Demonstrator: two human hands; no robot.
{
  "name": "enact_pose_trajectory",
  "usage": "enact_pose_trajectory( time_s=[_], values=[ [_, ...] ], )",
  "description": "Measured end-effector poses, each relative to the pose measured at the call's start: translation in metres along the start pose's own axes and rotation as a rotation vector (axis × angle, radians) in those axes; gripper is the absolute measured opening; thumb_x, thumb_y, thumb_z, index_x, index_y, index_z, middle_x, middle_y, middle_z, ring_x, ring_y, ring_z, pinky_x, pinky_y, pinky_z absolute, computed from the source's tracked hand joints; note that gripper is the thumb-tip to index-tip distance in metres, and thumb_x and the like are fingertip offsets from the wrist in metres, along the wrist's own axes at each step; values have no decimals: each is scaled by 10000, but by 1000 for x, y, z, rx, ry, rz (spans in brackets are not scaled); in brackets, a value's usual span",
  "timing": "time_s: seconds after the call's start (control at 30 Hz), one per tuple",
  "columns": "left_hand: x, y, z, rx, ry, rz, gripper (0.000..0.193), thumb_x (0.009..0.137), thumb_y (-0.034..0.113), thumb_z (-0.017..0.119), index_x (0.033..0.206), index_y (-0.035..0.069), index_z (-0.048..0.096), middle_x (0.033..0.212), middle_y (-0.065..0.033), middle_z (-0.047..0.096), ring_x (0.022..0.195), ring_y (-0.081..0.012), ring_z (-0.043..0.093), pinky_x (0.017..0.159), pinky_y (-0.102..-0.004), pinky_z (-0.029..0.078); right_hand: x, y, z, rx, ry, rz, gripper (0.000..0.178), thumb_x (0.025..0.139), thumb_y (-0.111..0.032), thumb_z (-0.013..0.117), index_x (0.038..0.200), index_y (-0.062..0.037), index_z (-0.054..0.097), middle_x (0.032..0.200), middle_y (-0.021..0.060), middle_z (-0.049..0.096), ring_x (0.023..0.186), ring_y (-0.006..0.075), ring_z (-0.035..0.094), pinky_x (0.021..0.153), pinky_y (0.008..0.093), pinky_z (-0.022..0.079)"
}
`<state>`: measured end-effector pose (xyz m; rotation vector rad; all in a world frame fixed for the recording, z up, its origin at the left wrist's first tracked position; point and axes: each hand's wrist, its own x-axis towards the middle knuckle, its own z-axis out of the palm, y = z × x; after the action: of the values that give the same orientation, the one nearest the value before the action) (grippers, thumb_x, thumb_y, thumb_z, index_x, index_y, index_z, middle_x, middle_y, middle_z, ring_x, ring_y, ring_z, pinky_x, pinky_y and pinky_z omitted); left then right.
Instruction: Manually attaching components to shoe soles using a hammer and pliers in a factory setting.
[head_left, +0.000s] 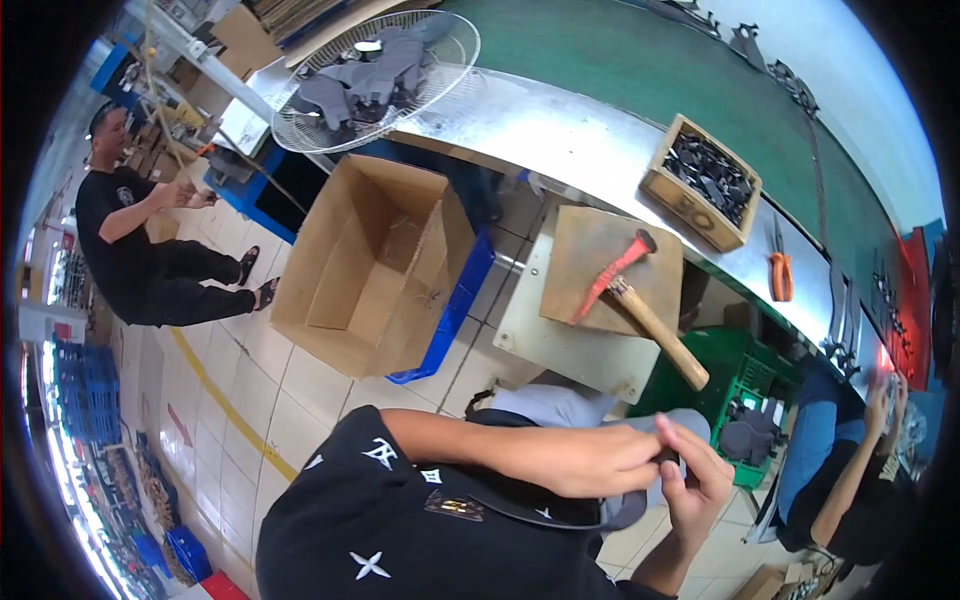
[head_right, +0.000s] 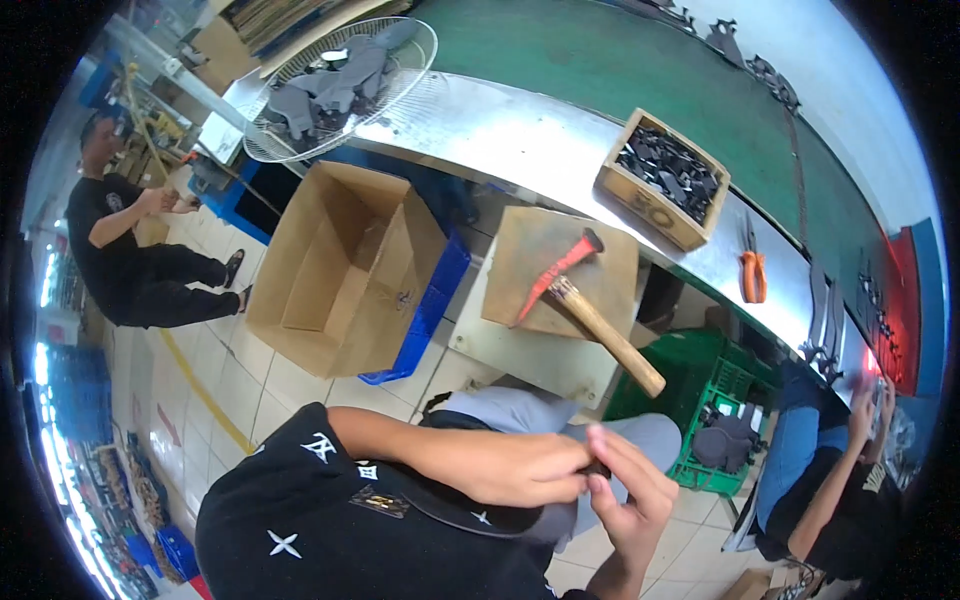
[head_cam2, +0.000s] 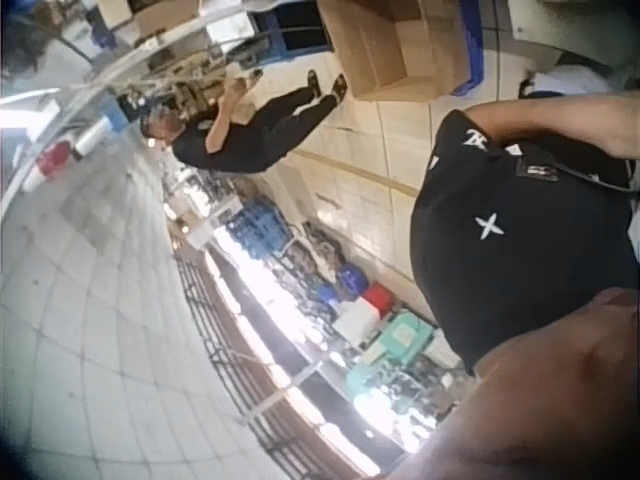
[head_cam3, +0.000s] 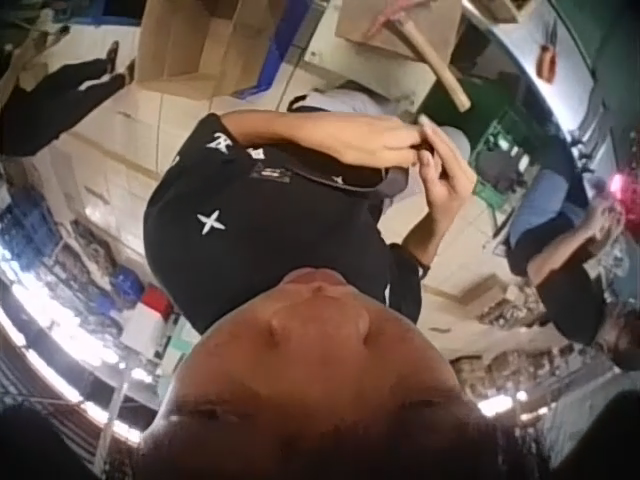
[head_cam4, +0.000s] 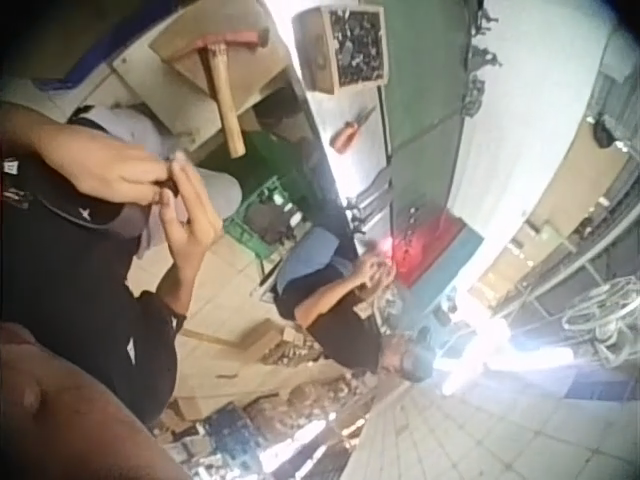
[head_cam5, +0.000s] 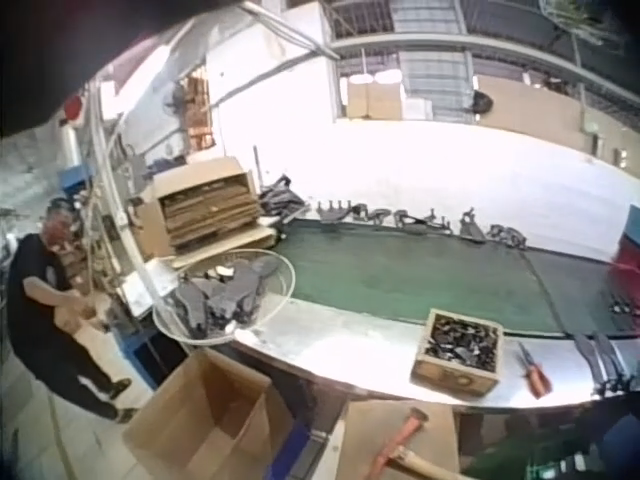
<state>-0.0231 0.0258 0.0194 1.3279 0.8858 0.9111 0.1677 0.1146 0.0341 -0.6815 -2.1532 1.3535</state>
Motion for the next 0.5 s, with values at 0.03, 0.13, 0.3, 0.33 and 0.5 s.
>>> enact_pose_trajectory(
  time_s=[0.03, 0.13, 0.3, 0.33, 0.5],
  values=[
    [0, 10, -7, 53, 12, -20, 341, 1022, 267, 445, 1145, -49, 478, 1045, -245, 549, 1019, -390, 551, 898, -445, 429, 9, -6, -1, 40, -21, -15, 387, 855, -160, 718, 1161, 73, 678, 1169, 262, 684, 1144, 368, 657, 1013, 464, 493],
    [-4, 23, -9, 148, 100, 166, 303, 983, 190, 481, 1170, -48, 466, 1169, -254, 495, 1153, -415, 481, 1009, -455, 387, 19, -13, 0, 91, -58, -217, 416, 866, -138, 706, 1207, 92, 646, 1195, 264, 671, 1197, 401, 624, 1084, 581, 407],
    [16, 58, -30, 20, -176, 165, 477, 977, 137, 519, 1370, -98, 388, 1367, -291, 454, 1288, -431, 453, 1073, -439, 368, 27, -34, -20, 157, -1, -335, 519, 766, 29, 693, 1275, 88, 608, 1251, 275, 641, 1244, 387, 597, 1101, 562, 386],
    [21, 57, -27, 2, -224, 164, 477, 977, 137, 519, 1370, -98, 388, 1367, -291, 454, 1288, -431, 453, 1073, -439, 368, 19, -39, -24, 140, 39, -307, 519, 766, 29, 693, 1275, 88, 608, 1251, 275, 641, 1244, 387, 597, 1101, 562, 386],
    [52, 57, -5, -87, -436, 144, 455, 981, 127, 513, 1356, -102, 396, 1347, -293, 462, 1272, -431, 471, 1061, -427, 378, -14, -42, -47, 190, 118, -255, 533, 727, 17, 767, 1239, 83, 632, 1242, 276, 647, 1237, 368, 607, 1101, 564, 378]
  ],
)
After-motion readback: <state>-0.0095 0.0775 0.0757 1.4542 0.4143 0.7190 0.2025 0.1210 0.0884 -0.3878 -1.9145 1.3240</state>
